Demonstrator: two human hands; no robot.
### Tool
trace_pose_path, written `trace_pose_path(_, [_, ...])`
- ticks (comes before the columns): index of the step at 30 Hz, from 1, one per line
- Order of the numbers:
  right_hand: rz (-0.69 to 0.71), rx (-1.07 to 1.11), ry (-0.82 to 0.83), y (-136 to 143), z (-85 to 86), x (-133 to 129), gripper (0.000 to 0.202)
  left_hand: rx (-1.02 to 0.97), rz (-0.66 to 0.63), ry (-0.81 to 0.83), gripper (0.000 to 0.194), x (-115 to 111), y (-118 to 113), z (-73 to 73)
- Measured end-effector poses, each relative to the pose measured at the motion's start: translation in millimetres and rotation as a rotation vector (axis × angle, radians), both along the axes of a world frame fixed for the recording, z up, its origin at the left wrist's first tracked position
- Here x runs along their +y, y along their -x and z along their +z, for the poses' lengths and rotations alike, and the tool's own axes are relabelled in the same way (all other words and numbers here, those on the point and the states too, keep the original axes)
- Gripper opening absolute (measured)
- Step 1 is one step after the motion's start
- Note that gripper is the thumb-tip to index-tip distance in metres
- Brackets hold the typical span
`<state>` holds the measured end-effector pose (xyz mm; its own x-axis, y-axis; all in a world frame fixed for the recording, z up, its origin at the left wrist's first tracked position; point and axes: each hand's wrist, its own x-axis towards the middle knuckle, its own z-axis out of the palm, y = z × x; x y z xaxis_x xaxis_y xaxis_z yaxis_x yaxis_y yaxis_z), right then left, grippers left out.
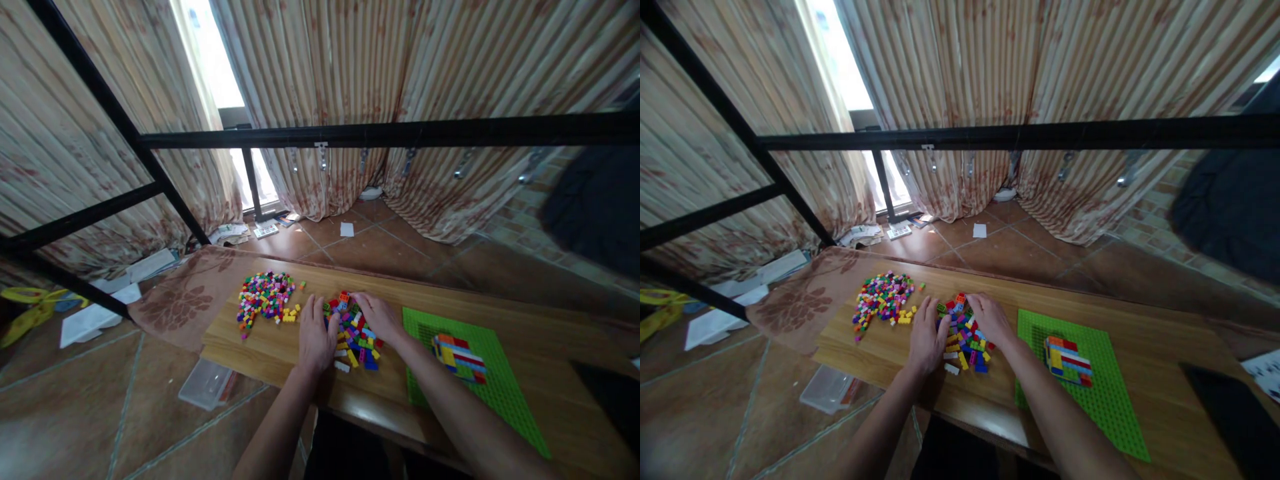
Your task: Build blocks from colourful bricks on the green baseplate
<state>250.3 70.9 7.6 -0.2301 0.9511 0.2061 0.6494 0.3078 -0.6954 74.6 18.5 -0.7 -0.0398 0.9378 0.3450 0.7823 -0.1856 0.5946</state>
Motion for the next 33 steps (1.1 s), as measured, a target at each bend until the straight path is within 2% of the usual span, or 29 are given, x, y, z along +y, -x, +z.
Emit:
trace_pose_path(2, [-0.041,0.008,0.05,-4,3.9,0,0.045,0.017,-0.027,0.021,0.049,11,-3,-0.2])
trace_pose_path(6, [-0.075,-0.018,-0.033,-1,5.9,14,0.043,0.027,-0.099,0.035,0.048,25,-8,-2.5])
trace_pose_path(10, [0.045,-0.034,-0.054,13,3.3,20,0.039,-0.013,-0.193,0.04,0.043,24,-11,-0.3])
trace_pose_path(13, [0.124,-0.047,-0.033,17,2.7,15,0.039,-0.046,-0.217,0.027,0.042,14,-7,4.4])
trace_pose_path(19, [0.07,-0.087,-0.035,9,5.2,10,0.043,0.008,-0.079,-0.034,0.046,-29,23,5.6])
trace_pose_path(22, [0.129,-0.139,-0.037,12,5.6,10,0.042,0.046,0.086,-0.03,0.05,-45,38,-2.7])
trace_pose_path(24, [0.137,-0.159,-0.032,18,5.9,10,0.041,0.075,0.188,-0.013,0.049,-48,44,-8.5])
trace_pose_path(26, [0.104,-0.178,-0.04,25,6.5,10,0.04,0.114,0.233,-0.005,0.048,-46,46,-12.3])
trace_pose_path(33, [0.157,-0.292,-0.061,41,6.8,4,0.036,0.185,0.195,-0.001,0.048,-37,30,-8.4])
